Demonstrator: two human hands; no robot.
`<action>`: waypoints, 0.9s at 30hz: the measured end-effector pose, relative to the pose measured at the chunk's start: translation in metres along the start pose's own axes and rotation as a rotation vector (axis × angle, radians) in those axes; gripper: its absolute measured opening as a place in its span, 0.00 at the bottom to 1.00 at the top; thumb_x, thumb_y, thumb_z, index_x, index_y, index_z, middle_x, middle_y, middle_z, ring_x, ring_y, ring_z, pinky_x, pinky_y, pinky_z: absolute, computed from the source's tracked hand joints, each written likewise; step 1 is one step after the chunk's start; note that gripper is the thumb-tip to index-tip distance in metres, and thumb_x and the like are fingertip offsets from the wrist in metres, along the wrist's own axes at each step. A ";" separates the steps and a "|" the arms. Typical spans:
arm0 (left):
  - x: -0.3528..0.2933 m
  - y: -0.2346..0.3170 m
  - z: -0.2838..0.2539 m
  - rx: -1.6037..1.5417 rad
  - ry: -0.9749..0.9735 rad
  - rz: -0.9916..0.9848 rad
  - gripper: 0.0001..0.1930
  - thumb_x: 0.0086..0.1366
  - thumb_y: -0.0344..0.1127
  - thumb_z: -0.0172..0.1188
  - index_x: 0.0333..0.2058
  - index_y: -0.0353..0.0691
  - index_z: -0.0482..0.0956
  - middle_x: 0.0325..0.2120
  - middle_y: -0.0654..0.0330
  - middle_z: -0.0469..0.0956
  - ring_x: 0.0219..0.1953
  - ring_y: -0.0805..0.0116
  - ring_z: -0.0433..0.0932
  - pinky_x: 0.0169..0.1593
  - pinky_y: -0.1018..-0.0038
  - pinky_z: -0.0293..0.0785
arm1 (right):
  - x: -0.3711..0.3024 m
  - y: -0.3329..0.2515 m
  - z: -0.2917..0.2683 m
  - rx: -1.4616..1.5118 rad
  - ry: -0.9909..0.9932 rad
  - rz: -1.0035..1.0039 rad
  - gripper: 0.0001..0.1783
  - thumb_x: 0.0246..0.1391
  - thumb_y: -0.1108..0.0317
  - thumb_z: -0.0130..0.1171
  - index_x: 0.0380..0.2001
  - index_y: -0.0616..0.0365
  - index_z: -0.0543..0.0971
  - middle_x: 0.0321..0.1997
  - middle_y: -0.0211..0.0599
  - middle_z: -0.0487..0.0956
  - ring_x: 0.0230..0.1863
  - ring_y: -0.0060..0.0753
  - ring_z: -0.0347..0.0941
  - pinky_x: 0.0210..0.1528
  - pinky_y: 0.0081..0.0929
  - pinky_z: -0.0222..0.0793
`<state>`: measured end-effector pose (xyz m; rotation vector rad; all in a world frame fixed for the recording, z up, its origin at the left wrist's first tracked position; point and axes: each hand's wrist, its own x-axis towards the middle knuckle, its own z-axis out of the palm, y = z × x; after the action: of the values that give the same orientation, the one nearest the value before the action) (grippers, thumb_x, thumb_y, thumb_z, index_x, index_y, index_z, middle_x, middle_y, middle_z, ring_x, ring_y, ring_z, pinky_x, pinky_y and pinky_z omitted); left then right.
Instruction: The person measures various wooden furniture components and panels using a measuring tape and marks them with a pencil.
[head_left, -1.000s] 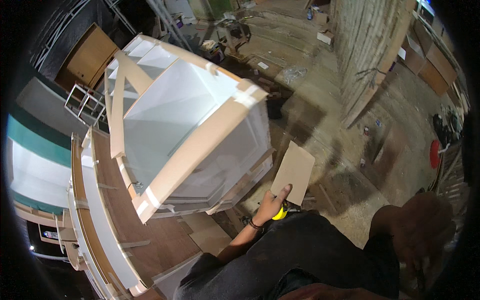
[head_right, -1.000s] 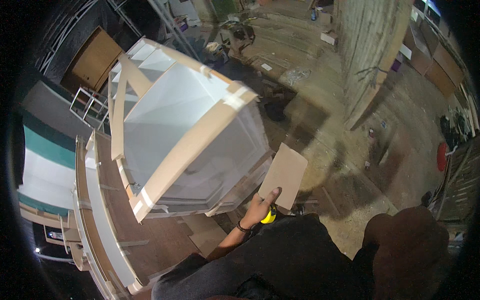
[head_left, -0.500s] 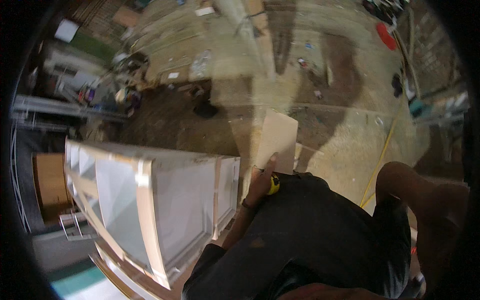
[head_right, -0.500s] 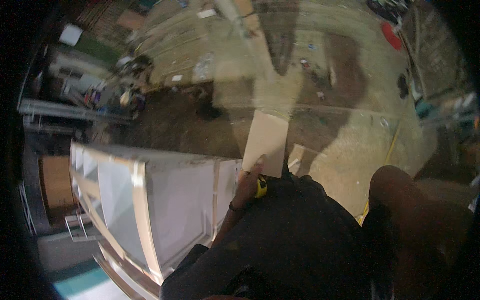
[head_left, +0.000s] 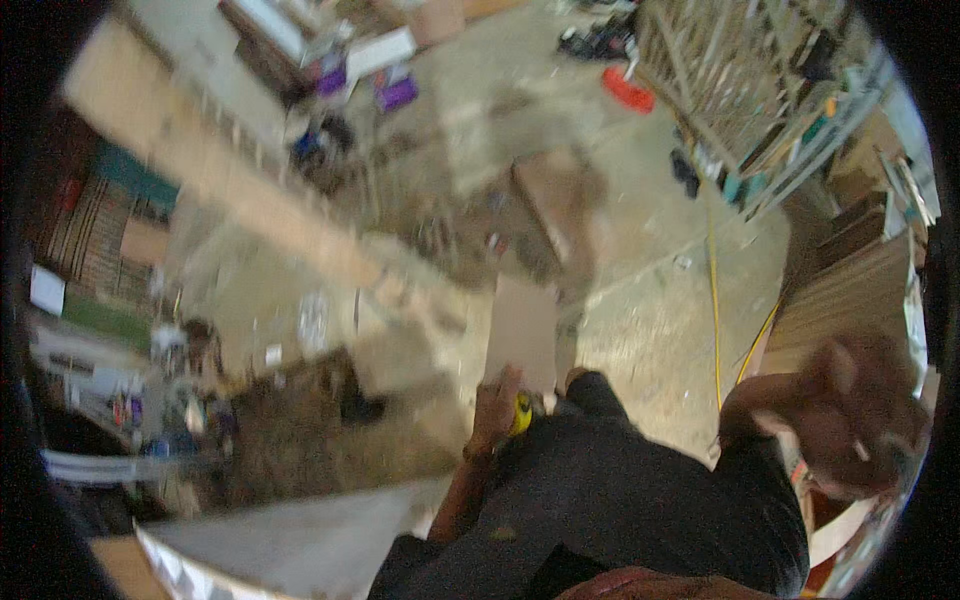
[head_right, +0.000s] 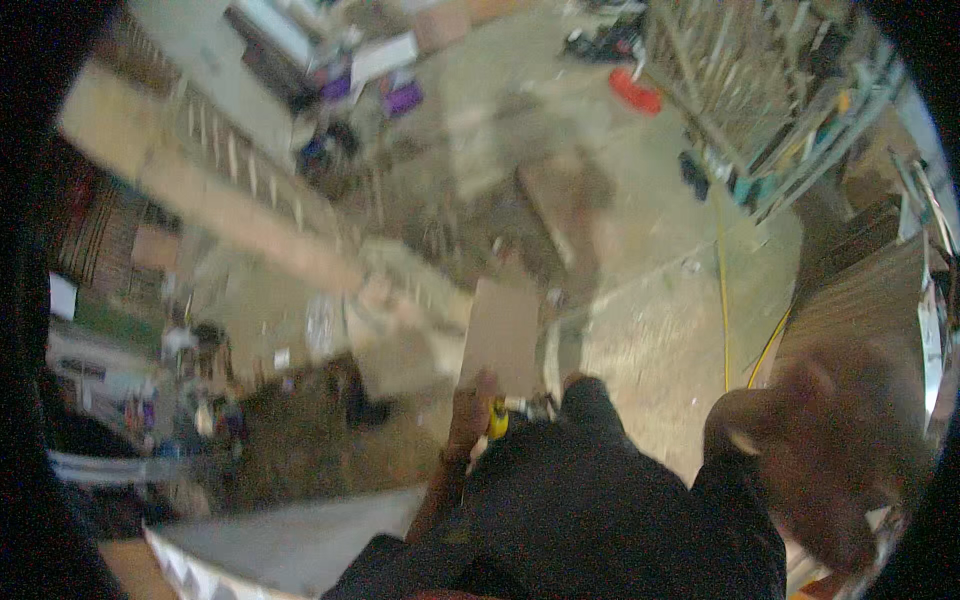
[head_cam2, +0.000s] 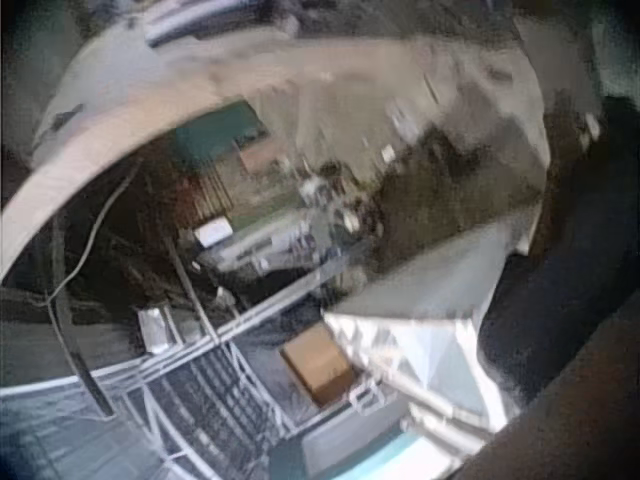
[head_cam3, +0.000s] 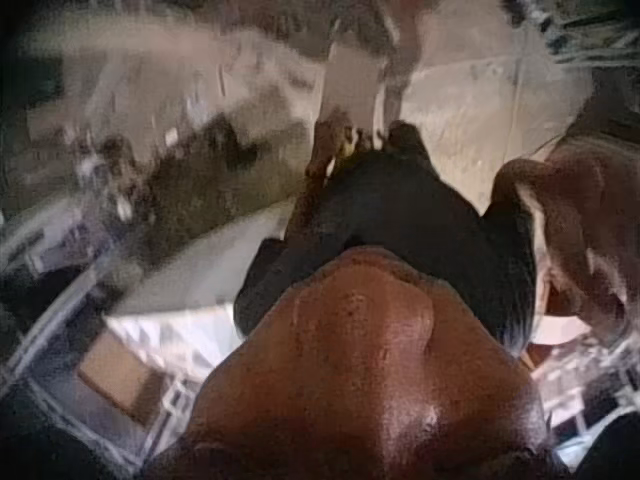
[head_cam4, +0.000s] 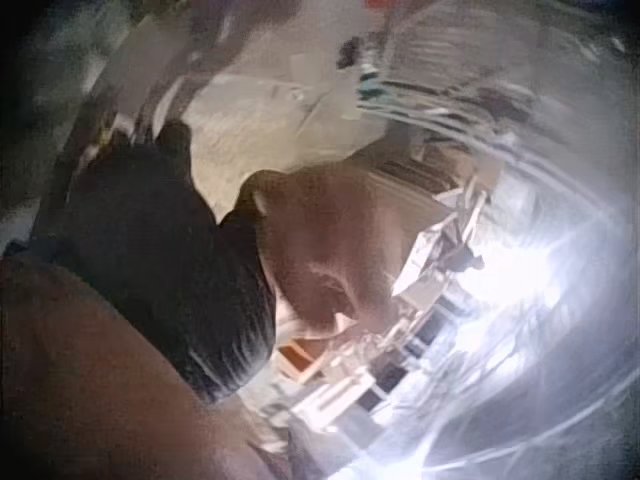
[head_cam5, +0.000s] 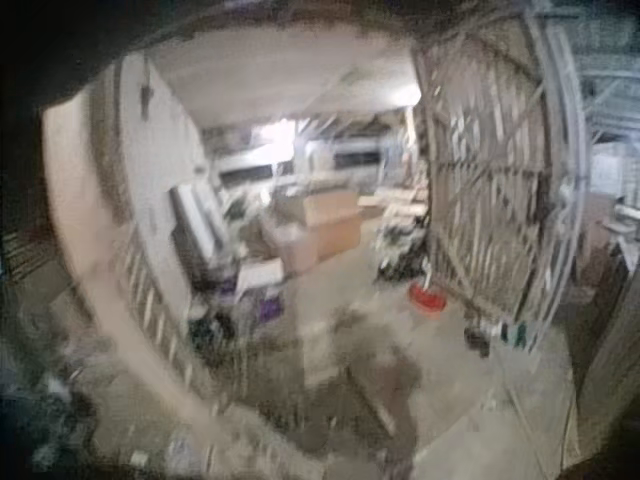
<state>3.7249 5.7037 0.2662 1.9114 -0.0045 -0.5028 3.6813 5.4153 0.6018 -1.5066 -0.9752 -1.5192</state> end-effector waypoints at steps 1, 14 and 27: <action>0.020 0.009 0.001 -0.163 0.063 0.058 0.16 0.71 0.40 0.52 0.44 0.31 0.77 0.34 0.47 0.81 0.35 0.50 0.80 0.39 0.58 0.72 | -0.019 0.021 0.003 -0.103 0.027 0.233 0.07 0.60 0.70 0.57 0.39 0.63 0.76 0.37 0.40 0.80 0.33 0.36 0.77 0.39 0.31 0.74; 0.318 0.119 0.003 -0.489 0.140 -0.091 0.13 0.71 0.41 0.56 0.41 0.35 0.78 0.32 0.62 0.79 0.30 0.74 0.77 0.35 0.73 0.73 | -0.366 0.317 0.008 -0.182 -0.530 1.704 0.16 0.57 0.61 0.63 0.43 0.60 0.83 0.38 0.43 0.85 0.38 0.37 0.82 0.43 0.32 0.76; 0.604 0.083 -0.075 -0.136 0.462 -0.596 0.22 0.65 0.46 0.58 0.43 0.27 0.80 0.40 0.49 0.82 0.31 0.60 0.82 0.38 0.66 0.77 | -0.258 0.683 0.024 -0.173 -0.864 1.430 0.17 0.60 0.58 0.59 0.44 0.60 0.81 0.39 0.47 0.83 0.39 0.45 0.81 0.42 0.39 0.76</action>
<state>4.3194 5.5943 0.1565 1.8382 0.8965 -0.4234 4.3154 5.1583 0.3451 -2.2209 0.0438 0.1073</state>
